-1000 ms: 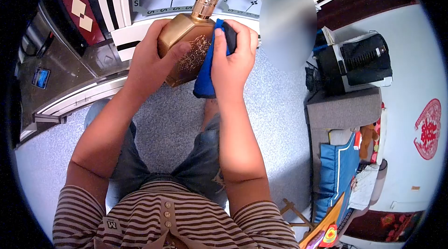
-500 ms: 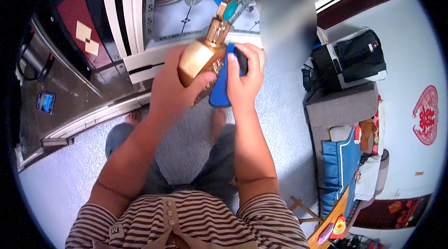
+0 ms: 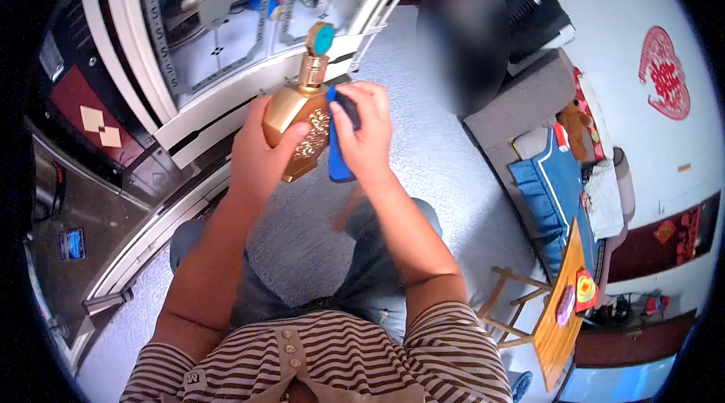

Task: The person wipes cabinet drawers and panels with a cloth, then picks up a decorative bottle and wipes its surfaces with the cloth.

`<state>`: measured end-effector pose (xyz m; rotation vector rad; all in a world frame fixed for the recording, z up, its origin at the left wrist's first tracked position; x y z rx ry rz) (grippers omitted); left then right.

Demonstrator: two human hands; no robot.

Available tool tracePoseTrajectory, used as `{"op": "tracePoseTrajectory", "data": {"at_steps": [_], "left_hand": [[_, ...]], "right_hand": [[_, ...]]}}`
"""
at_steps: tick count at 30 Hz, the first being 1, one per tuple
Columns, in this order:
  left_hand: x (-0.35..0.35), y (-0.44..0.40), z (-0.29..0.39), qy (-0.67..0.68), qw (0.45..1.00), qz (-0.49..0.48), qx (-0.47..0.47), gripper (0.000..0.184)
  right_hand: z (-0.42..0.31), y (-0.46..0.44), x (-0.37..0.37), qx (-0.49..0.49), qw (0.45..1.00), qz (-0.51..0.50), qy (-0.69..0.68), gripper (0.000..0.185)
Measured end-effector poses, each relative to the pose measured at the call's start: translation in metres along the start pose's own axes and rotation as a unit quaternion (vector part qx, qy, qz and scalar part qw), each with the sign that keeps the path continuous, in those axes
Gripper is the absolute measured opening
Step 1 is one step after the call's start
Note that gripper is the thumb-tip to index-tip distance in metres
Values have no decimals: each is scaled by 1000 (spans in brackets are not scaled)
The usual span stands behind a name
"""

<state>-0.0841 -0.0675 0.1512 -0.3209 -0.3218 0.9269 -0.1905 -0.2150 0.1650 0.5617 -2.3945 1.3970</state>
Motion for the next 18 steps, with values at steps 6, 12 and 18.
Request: {"op": "tracePoseTrajectory", "data": {"at_steps": [6,12,18], "left_hand": [[-21,2,-24,1,1000,-15,-24,56],[-50,9,-13,34,999,-11,6,42],[-91,10,-16,7,998,-55,24,42]], "right_hand": [[8,-7,26,0,998,-57,9,25],[19,4,32,-40,996,-71,-19,30],[51,11,56,-49,999,-20,-6,29]]}}
Point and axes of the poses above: each hand's wrist, its own y-axis away from the middle knuckle, its own x-axis out of the back of the hand, z = x × y, the point moved 1 cm from there along -y, towards the middle knuckle, and after that the axes turned 5 degrees about -x, right-handed, at the moved point
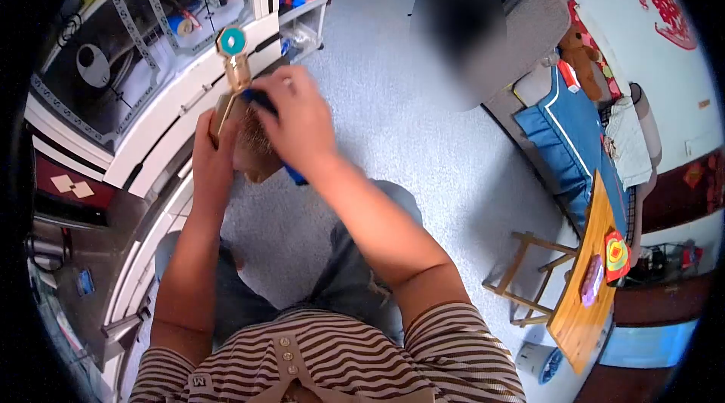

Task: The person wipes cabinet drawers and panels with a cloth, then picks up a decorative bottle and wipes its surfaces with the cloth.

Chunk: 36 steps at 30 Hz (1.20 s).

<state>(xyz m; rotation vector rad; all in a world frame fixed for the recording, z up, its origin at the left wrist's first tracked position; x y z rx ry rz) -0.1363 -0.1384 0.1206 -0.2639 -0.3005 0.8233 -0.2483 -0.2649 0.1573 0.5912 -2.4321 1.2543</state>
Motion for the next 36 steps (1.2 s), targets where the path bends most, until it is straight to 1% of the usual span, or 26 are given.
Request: {"op": "tracePoseTrajectory", "data": {"at_steps": [1,2,4,8,10,12,14,16,18,19,21,24,26,27,29,30,32,36], "left_hand": [[-11,-3,0,9,1000,8,-4,48],[-21,-1,6,17,1000,9,18,51],[-33,-2,4,28,999,-7,23,55],[-40,-10,3,40,999,-8,35,57],[-41,-19,0,30,999,-24,22,57],[-41,-25,2,45,999,-24,17,56],[-44,-31,2,63,998,-26,12,56],[-45,-37,1,69,997,-33,-1,54],[-46,-43,-4,80,996,-31,5,54],[-46,-46,-8,90,996,-25,-8,54],[-41,-51,-11,101,995,-15,-22,54],[-28,-56,-13,109,993,22,-36,55],[-20,-56,-11,74,997,18,-5,55],[-17,-54,-9,76,997,22,-5,55],[-15,-52,-4,135,991,20,4,55],[-13,-50,0,138,990,24,3,55],[-11,-46,7,162,986,25,17,55],[-15,-46,2,138,989,52,14,54]], "right_hand": [[8,-5,7,-25,1000,16,-11,26],[16,-8,11,-22,1000,3,-12,26],[29,-13,18,-55,995,81,26,26],[22,-11,19,-49,996,68,18,25],[14,-9,16,-23,999,32,15,26],[18,-11,11,-15,1000,22,14,26],[25,-18,12,-9,997,64,51,25],[31,-26,13,-58,991,98,67,23],[35,-32,10,-99,986,130,38,22],[34,-33,8,-96,986,132,40,22],[27,-33,1,-14,994,87,64,23],[5,-25,-13,35,998,25,36,26],[-3,-28,-17,44,998,14,43,27],[-4,-33,-16,42,997,11,60,27],[-6,-47,-8,41,994,12,103,24],[-6,-54,-4,11,994,13,107,21],[-4,-62,2,-17,992,18,120,20],[-6,-58,-6,14,994,15,104,21]]}}
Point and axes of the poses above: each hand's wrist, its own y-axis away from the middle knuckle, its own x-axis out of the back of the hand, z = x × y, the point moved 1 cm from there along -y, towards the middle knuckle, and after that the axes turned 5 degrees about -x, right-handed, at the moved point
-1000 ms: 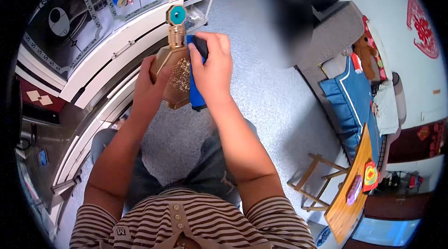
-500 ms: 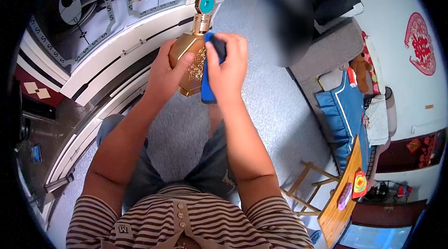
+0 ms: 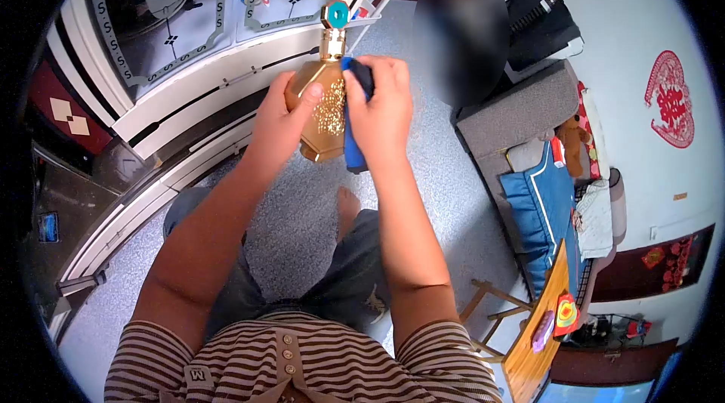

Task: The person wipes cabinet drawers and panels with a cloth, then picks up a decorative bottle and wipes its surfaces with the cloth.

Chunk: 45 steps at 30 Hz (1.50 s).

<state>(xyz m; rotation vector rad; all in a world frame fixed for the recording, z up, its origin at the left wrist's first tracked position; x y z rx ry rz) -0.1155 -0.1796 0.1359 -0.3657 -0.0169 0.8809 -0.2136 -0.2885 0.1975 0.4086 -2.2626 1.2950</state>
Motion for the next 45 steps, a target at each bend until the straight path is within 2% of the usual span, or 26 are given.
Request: {"op": "tracePoseTrajectory", "data": {"at_steps": [2,6,8,10,15,18,20,24,26,28,30,34,36,38,42,45], "left_hand": [[-1,-5,-11,-3,1000,-5,3,54],[-4,-7,-9,-35,999,-13,-2,53],[-6,-3,-1,-48,998,-28,1,54],[-7,-1,-1,-66,995,-71,3,57],[-15,-1,-7,-74,995,-59,13,61],[-17,-1,-6,-70,996,-48,12,64],[-19,5,-5,-70,996,-51,19,64],[-24,19,-5,-60,997,-56,-10,62],[-23,22,-5,-31,998,-51,-19,63],[-16,20,-5,-54,997,-44,-17,64],[-10,17,-5,-77,996,-36,-12,65],[-1,18,-5,-84,996,-39,-2,65],[1,19,-4,-73,996,-40,-11,65],[1,23,-1,-81,995,-46,-23,65],[10,20,-3,-90,995,-29,-24,65],[18,16,-1,-115,993,-7,12,65]], "right_hand": [[-3,9,-4,27,999,-12,-32,23],[3,25,-3,-19,998,-34,-55,25],[23,26,1,-26,999,23,-23,25],[38,27,7,-100,994,34,-16,22],[20,40,8,-8,999,-5,-42,28],[12,42,10,-13,996,-40,-73,28],[23,35,13,3,999,10,-36,28],[38,30,24,-105,993,39,-29,21],[32,34,21,-96,994,46,-32,23],[14,39,15,8,999,34,-34,27],[-5,48,13,0,996,-29,-87,30],[11,40,8,20,998,12,-53,29],[23,35,11,-79,997,18,-22,24],[30,34,10,-96,994,23,-39,24],[7,42,-4,18,998,7,-67,26],[-15,49,-8,14,993,-54,-102,28]]}}
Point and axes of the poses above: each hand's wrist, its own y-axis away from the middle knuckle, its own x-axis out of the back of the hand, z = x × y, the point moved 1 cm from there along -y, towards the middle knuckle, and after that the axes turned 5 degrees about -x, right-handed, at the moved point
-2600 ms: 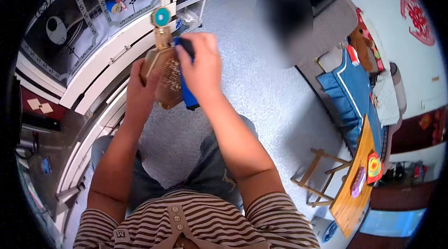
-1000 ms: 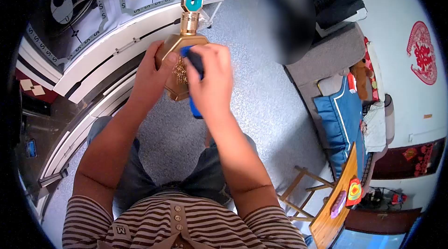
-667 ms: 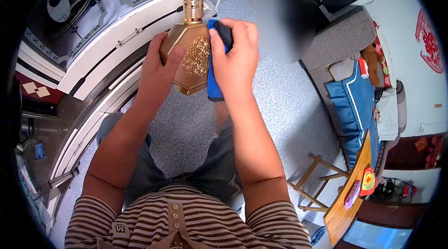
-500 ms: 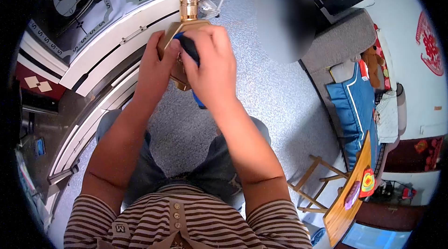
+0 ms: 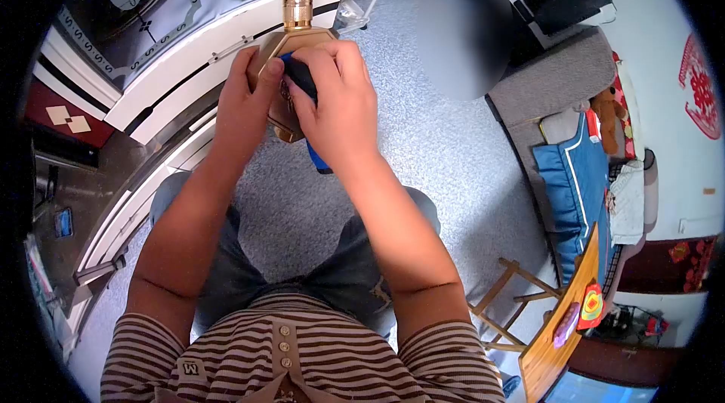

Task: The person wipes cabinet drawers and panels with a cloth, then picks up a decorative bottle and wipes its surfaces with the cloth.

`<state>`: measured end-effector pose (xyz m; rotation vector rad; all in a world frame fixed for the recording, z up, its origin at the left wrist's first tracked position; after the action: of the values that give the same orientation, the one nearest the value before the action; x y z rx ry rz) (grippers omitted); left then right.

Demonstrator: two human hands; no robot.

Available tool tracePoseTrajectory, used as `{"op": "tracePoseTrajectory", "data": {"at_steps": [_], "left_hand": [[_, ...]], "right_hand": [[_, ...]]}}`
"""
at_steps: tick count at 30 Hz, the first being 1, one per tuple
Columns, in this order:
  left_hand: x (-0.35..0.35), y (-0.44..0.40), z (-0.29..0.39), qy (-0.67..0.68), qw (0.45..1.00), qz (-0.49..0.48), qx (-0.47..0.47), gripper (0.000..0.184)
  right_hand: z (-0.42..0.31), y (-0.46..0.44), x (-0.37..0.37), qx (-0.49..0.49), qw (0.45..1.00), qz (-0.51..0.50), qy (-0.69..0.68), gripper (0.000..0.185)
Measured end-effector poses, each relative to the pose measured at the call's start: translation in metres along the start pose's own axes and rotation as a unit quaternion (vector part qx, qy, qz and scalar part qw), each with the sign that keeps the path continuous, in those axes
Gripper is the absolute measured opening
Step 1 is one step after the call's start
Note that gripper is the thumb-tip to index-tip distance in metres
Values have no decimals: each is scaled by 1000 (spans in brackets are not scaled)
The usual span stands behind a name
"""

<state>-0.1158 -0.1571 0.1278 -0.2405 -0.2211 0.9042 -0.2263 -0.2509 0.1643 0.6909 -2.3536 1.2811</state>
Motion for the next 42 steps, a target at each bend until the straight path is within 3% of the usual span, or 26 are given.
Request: {"op": "tracePoseTrajectory", "data": {"at_steps": [4,7,9,11,13,16,19,22,25,27,30,33,38,39,42], "left_hand": [[3,0,1,6,1000,4,-20,65],[2,2,3,24,999,-5,-37,66],[2,2,3,30,998,-6,-50,66],[5,1,5,13,999,3,-38,65],[7,-3,1,6,999,11,-35,65],[9,-4,2,0,1000,16,-23,64],[7,-3,4,4,1000,8,-15,63],[3,0,4,11,1000,3,-26,63],[1,0,2,16,999,4,-44,64],[2,-2,1,17,999,6,-51,64],[3,-5,3,12,1000,-3,3,64],[2,-5,2,34,999,-10,-13,65],[-7,1,4,35,999,-29,-21,67],[-8,1,4,36,999,-30,-21,67],[-8,-1,2,44,998,-16,-38,68]], "right_hand": [[22,-14,3,3,997,62,55,25],[37,-20,9,-123,989,73,35,22],[35,-20,6,-98,991,82,40,22],[22,-16,-3,5,995,93,46,24],[6,-9,-9,32,999,39,17,28],[-4,-6,-11,24,1000,5,-2,29],[13,-15,-6,11,998,48,34,25],[28,-21,3,-93,992,73,45,22],[26,-17,2,-65,993,82,50,23],[17,-13,-3,13,997,65,34,26],[-2,-5,-5,9,1000,6,4,26],[9,-11,2,8,998,48,27,26],[36,-18,17,-111,989,81,47,23],[35,-16,16,-112,989,81,48,23],[21,-11,8,6,996,79,49,26]]}}
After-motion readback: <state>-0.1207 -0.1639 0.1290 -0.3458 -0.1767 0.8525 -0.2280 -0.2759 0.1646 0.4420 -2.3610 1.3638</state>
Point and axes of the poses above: each hand's wrist, its own y-axis away from the middle knuckle, its own x-axis out of the back of the hand, z = x × y, the point moved 1 cm from there along -y, towards the middle knuckle, and after that the axes turned 5 degrees about -x, right-handed, at the moved point
